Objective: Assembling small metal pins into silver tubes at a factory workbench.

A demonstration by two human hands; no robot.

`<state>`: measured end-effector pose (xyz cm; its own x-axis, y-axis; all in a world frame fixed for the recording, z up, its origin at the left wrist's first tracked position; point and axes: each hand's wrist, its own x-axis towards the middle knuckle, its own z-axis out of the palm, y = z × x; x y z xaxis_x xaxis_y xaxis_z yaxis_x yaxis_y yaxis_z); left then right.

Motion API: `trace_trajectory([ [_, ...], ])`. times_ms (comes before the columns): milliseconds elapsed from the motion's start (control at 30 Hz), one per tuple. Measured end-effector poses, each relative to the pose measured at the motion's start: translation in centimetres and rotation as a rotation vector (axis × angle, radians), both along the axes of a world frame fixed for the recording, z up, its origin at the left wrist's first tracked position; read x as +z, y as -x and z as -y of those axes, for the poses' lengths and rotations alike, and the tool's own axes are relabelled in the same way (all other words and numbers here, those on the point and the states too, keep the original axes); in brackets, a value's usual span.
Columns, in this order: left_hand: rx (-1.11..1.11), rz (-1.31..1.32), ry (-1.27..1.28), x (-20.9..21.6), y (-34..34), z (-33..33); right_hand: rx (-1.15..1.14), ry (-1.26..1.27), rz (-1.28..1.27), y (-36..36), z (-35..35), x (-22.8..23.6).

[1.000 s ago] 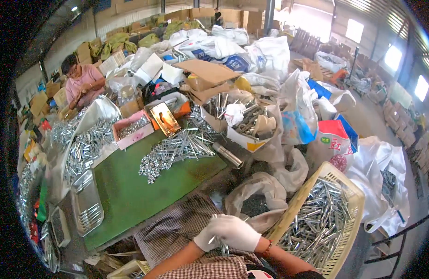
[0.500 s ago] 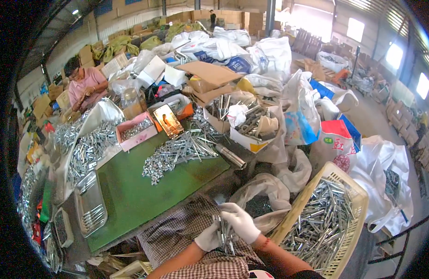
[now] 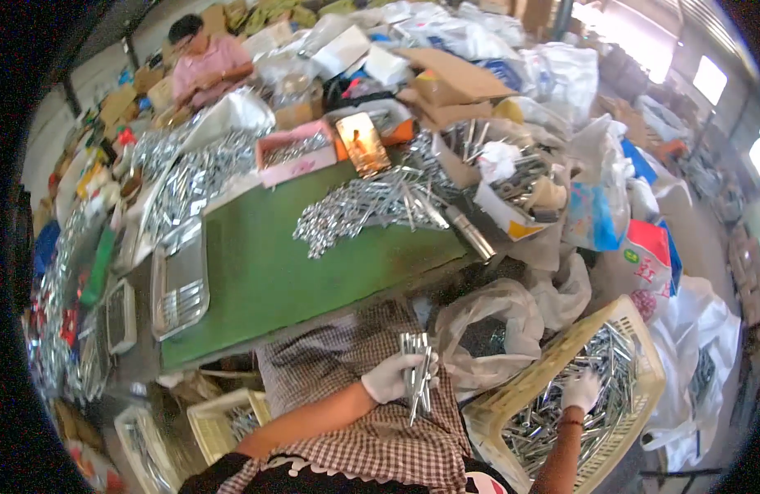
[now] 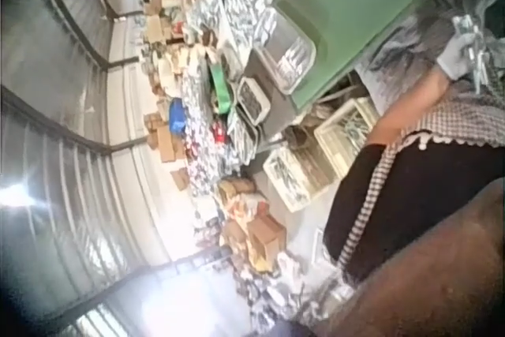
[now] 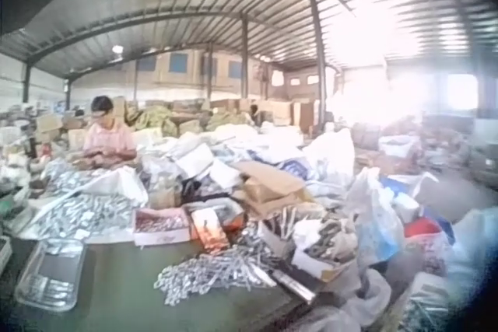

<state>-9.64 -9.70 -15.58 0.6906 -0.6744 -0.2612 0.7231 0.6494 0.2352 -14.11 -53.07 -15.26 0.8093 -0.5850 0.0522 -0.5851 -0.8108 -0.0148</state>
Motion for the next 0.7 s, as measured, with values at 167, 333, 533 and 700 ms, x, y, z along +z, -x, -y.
trace_trajectory([
  [167, 0.001, 0.025, -0.016, 0.2, 0.0, 0.1, 0.163, -0.029, 0.041, 2.4, -0.3, -3.1],
  [333, 0.009, 0.042, -0.013, -0.1, 0.2, 0.0, 0.122, -0.143, -0.081, 1.6, -0.4, -1.6],
  [533, -0.003, 0.042, -0.014, -0.5, 0.2, 0.3, 0.056, -0.201, -0.149, 2.8, 1.1, -3.5],
  [700, -0.037, 0.07, -0.066, 0.2, -0.3, 0.1, 0.224, -0.053, -0.056, 3.3, 0.8, -2.2],
])
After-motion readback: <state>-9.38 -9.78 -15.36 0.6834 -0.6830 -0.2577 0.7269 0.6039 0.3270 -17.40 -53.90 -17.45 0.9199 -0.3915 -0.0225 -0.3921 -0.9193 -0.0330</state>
